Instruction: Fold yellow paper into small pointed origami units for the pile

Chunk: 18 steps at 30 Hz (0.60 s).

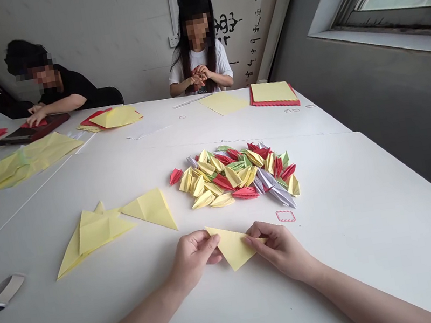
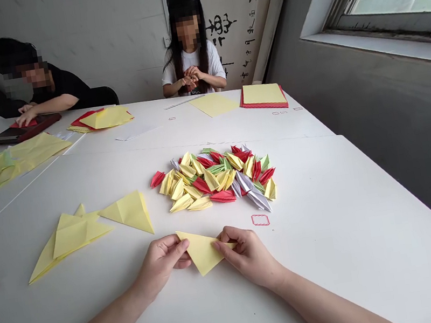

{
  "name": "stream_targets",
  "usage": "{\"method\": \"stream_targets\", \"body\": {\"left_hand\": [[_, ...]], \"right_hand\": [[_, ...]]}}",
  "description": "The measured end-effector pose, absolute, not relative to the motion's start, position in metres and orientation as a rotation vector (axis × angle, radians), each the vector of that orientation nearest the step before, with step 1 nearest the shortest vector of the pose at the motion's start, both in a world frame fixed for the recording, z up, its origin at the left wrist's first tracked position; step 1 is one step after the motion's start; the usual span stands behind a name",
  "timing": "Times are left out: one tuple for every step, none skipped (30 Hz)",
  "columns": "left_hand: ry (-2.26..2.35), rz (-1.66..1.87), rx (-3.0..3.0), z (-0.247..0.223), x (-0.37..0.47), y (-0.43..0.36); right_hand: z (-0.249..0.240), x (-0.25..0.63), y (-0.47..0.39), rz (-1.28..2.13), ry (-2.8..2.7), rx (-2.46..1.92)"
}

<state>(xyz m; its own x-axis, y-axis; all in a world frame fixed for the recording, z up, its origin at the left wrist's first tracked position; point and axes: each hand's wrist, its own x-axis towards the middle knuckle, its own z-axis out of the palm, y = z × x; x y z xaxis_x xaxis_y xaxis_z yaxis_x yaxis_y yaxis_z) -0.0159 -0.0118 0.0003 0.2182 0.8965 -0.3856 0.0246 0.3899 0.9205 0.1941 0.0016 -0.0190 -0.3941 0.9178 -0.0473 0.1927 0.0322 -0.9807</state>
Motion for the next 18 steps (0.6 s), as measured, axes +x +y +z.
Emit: {"method": "stream_targets", "body": {"left_hand": [[1.211, 0.787, 0.989, -0.0014, -0.0156, -0.0117], [1.219, 0.802, 0.984, -0.0028, -0.0152, -0.0117], [1.224, 0.814, 0.981, -0.004, -0.015, -0.0118], [1.228, 0.825, 0.98, -0.0049, -0.0147, -0.0119], [1.229, 0.833, 0.978, -0.0055, -0.0146, -0.0119], [1.229, 0.837, 0.976, -0.0059, -0.0145, -0.012], [1.229, 0.838, 0.974, -0.0062, -0.0144, -0.012], [1.229, 0.839, 0.972, -0.0063, -0.0143, -0.0119], [1.229, 0.842, 0.972, -0.0065, -0.0141, -0.0119], [1.229, 0.847, 0.972, -0.0066, -0.014, -0.012], [1.229, 0.852, 0.973, -0.0067, -0.0138, -0.0121], [1.229, 0.857, 0.974, -0.0069, -0.0137, -0.0122], [1.228, 0.86, 0.975, -0.007, -0.0135, -0.0123], [1.227, 0.861, 0.975, -0.007, -0.0134, -0.0124], [1.227, 0.862, 0.974, -0.0071, -0.0133, -0.0126], [1.228, 0.862, 0.972, -0.007, -0.0133, -0.0128], [1.23, 0.863, 0.969, -0.0069, -0.0132, -0.0129], [1.231, 0.865, 0.965, -0.0067, -0.0133, -0.0131]], "right_hand": [[-0.0188, 0.1942, 0.0015, 1.416, -1.662, -1.138], [-0.0187, 0.1942, 0.0013, 1.417, -1.665, -1.136], [-0.0188, 0.1942, 0.0013, 1.416, -1.669, -1.135], [-0.019, 0.1943, 0.0013, 1.414, -1.672, -1.135], [-0.0195, 0.1944, 0.0013, 1.414, -1.674, -1.133], [-0.02, 0.1946, 0.0013, 1.415, -1.675, -1.131], [-0.0206, 0.1947, 0.0014, 1.416, -1.677, -1.13], [-0.0211, 0.1948, 0.0014, 1.417, -1.678, -1.13], [-0.0214, 0.1949, 0.0015, 1.42, -1.681, -1.13], [-0.0215, 0.1949, 0.0016, 1.423, -1.683, -1.129], [-0.0214, 0.195, 0.0017, 1.426, -1.684, -1.126], [-0.0211, 0.1949, 0.0019, 1.43, -1.685, -1.124], [-0.0207, 0.1949, 0.0021, 1.432, -1.685, -1.121], [-0.0203, 0.1948, 0.0022, 1.432, -1.685, -1.119], [-0.0201, 0.1948, 0.0023, 1.429, -1.687, -1.12], [-0.0199, 0.1949, 0.0023, 1.424, -1.689, -1.123], [-0.02, 0.195, 0.0022, 1.419, -1.692, -1.126], [-0.0203, 0.1952, 0.002, 1.417, -1.691, -1.129]]}}
